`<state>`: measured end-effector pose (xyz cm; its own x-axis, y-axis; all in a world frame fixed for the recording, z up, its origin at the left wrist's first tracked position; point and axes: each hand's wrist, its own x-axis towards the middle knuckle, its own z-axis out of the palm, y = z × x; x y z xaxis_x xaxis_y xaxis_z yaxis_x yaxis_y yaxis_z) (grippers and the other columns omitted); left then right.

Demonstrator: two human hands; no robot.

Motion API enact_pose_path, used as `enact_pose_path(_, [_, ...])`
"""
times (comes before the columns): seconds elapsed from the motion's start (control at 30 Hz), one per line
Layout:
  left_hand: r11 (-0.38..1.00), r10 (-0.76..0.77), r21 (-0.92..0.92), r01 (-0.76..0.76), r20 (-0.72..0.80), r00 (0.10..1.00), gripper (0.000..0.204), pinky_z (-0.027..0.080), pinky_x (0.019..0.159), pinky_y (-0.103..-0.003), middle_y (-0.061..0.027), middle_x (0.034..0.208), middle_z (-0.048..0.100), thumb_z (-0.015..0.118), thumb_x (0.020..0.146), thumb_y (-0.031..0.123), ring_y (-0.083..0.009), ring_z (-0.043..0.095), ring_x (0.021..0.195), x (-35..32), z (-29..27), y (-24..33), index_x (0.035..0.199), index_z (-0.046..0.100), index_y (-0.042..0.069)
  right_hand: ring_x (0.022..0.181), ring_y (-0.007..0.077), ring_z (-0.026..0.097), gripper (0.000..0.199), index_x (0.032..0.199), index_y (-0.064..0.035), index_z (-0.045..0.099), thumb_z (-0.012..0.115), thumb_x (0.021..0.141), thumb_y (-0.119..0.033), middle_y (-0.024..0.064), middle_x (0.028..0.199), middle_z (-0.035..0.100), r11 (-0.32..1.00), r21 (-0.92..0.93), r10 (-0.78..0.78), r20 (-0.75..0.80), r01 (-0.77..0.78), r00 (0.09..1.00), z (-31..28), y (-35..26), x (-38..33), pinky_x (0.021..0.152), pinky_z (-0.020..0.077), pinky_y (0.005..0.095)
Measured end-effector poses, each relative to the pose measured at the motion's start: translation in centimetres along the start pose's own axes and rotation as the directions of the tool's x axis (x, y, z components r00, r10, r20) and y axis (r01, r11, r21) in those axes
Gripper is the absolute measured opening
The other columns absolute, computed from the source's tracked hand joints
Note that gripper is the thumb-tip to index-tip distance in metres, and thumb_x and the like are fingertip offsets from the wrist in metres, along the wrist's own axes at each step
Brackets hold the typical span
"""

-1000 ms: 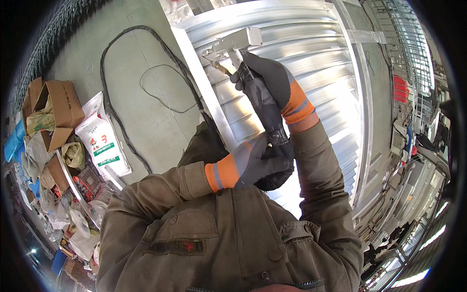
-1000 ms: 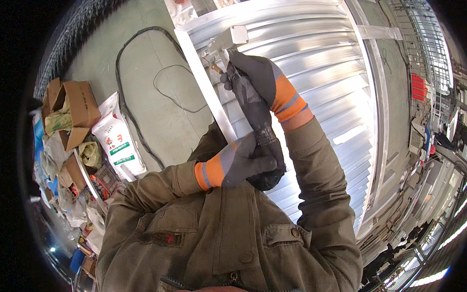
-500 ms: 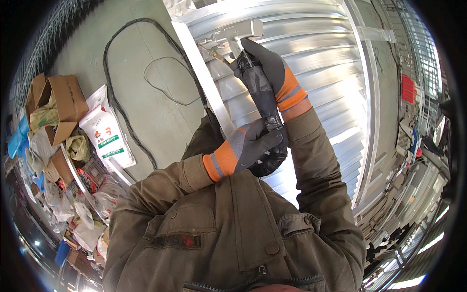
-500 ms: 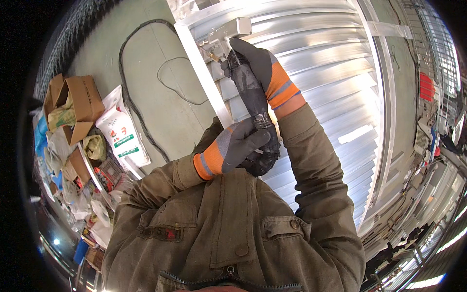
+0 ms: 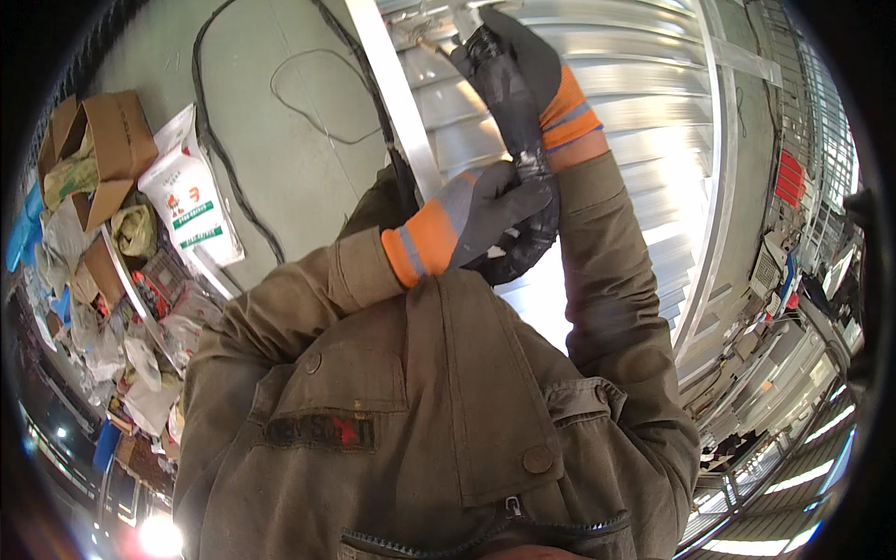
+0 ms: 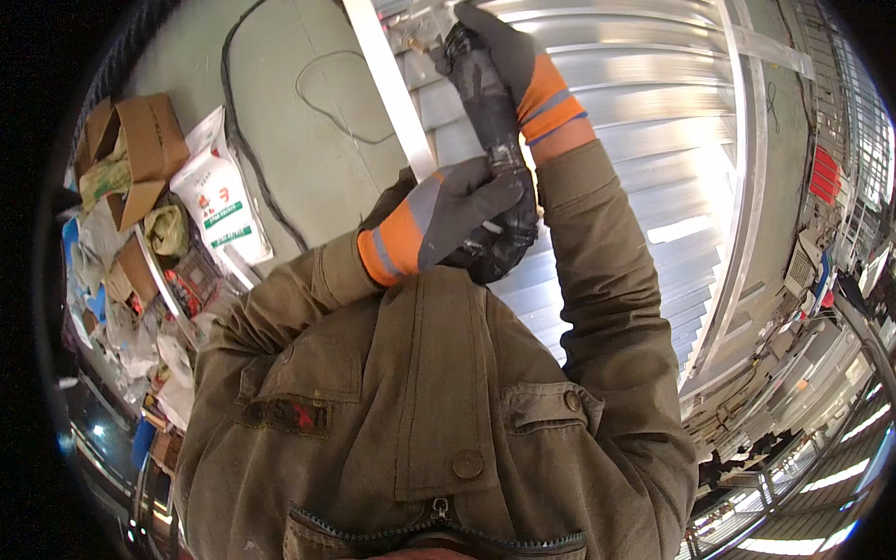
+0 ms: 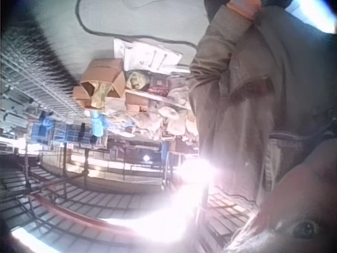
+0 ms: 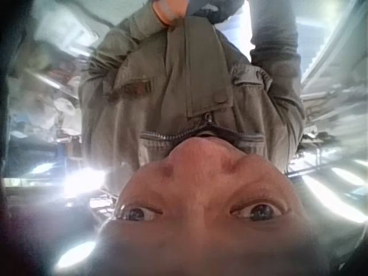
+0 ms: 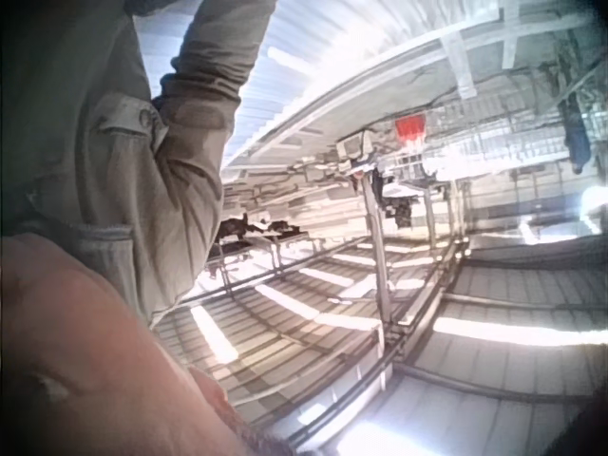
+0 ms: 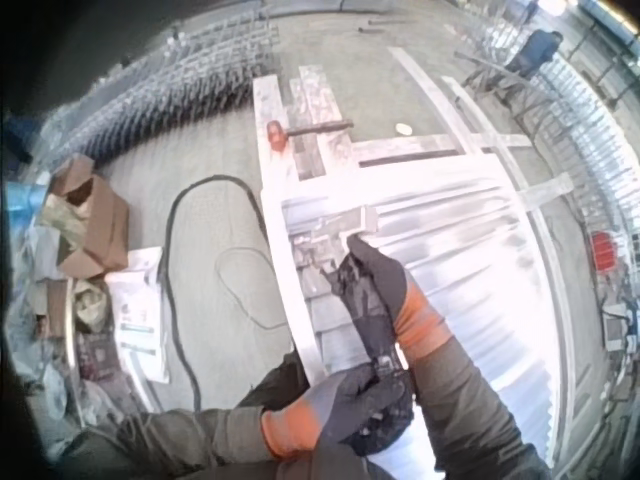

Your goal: The person uses an angle grinder to smooth the edges of a large metal frame, then flips the frame and welds its joints with a welding torch. The person wears gloves and a jacket while working in a cluttered workshop.

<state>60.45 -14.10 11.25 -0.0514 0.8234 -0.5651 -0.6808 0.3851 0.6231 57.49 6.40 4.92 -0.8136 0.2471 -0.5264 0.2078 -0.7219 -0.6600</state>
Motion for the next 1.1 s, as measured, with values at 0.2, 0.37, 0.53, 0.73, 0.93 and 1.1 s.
enact_pose_path(0.2, [0.994, 0.061, 0.091, -0.060, -0.005, 0.998, 0.035, 0.060, 0.092, -0.034, -0.0053, 0.110, 0.078, 0.063, 0.116, 0.031, -0.0139, 0.072, 0.098, -0.1, 0.2, 0.4, 0.129, 0.073, 0.000, 0.068, 0.0195, 0.063, 0.044, 0.082, -0.0048, 0.065, 0.065, 0.115, -0.035, 0.0071, 0.073, 0.063, 0.996, 0.075, 0.047, 0.020, -0.049, 0.999, -0.6, 0.4, 0.2, 0.077, 0.0613, 0.0351])
enact_pose_path(0.37, [0.988, 0.015, 0.152, -0.012, -0.020, 1.000, 0.034, 0.060, 0.090, -0.033, -0.0054, 0.107, 0.078, 0.064, 0.115, 0.031, -0.0134, 0.071, 0.097, -0.2, -0.1, 0.4, 0.124, 0.074, 0.000, 0.119, 0.0295, 0.074, 0.035, 0.148, 0.0045, 0.059, 0.058, 0.117, -0.013, 0.0196, 0.135, 0.068, 0.943, -0.112, -0.274, 0.273, 0.313, 0.922, -2.7, 1.6, 1.3, 0.110, 0.0658, 0.0437])
enact_pose_path(0.53, [0.989, 0.060, 0.135, -0.059, -0.003, 0.998, 0.033, 0.059, 0.091, -0.033, -0.0067, 0.106, 0.079, 0.063, 0.115, 0.029, -0.0143, 0.072, 0.097, -0.1, -0.4, 0.0, 0.123, 0.074, 0.000, 0.080, 0.0228, 0.079, 0.044, 0.112, 0.0031, 0.075, 0.078, 0.104, -0.040, 0.0181, 0.097, 0.081, 0.985, -0.141, -0.104, -0.047, 0.096, 0.994, -1.5, 1.4, 0.5, 0.073, 0.0671, 0.0342])
enact_pose_path(0.73, [0.998, 0.056, 0.040, -0.057, 0.013, 0.998, 0.033, 0.059, 0.093, -0.033, -0.0064, 0.109, 0.080, 0.060, 0.116, 0.026, -0.0153, 0.072, 0.098, -0.1, -0.1, 0.1, 0.129, 0.073, -0.001, 0.075, 0.0198, 0.077, 0.047, 0.104, 0.0004, 0.079, 0.077, 0.103, -0.046, 0.0139, 0.089, 0.081, 0.997, -0.072, 0.002, -0.044, -0.006, 0.999, -0.2, 0.5, 0.4, 0.067, 0.0627, 0.0326])
enact_pose_path(0.93, [0.988, 0.104, 0.112, -0.106, 0.018, 0.994, 0.034, 0.058, 0.093, -0.032, -0.0060, 0.111, 0.079, 0.059, 0.117, 0.029, -0.0141, 0.071, 0.100, 0.0, -0.3, -0.1, 0.130, 0.073, 0.000, 0.073, 0.0186, 0.076, 0.047, 0.107, -0.0015, 0.082, 0.075, 0.103, -0.048, 0.0114, 0.089, 0.081, 0.981, -0.192, 0.007, -0.080, -0.022, 0.997, -0.6, 0.4, 0.6, 0.068, 0.0619, 0.0332])
enact_pose_path(1.1, [0.989, 0.123, 0.079, -0.123, 0.007, 0.992, 0.034, 0.058, 0.094, -0.033, -0.0059, 0.111, 0.079, 0.060, 0.118, 0.030, -0.0132, 0.070, 0.101, 0.3, -0.5, -0.3, 0.129, 0.073, 0.000, 0.079, 0.0198, 0.077, 0.040, 0.120, -0.0046, 0.082, 0.069, 0.109, -0.041, 0.0116, 0.098, 0.082, 0.962, -0.270, -0.053, -0.045, 0.039, 0.998, -0.9, 0.6, 1.2, 0.073, 0.0634, 0.0346])
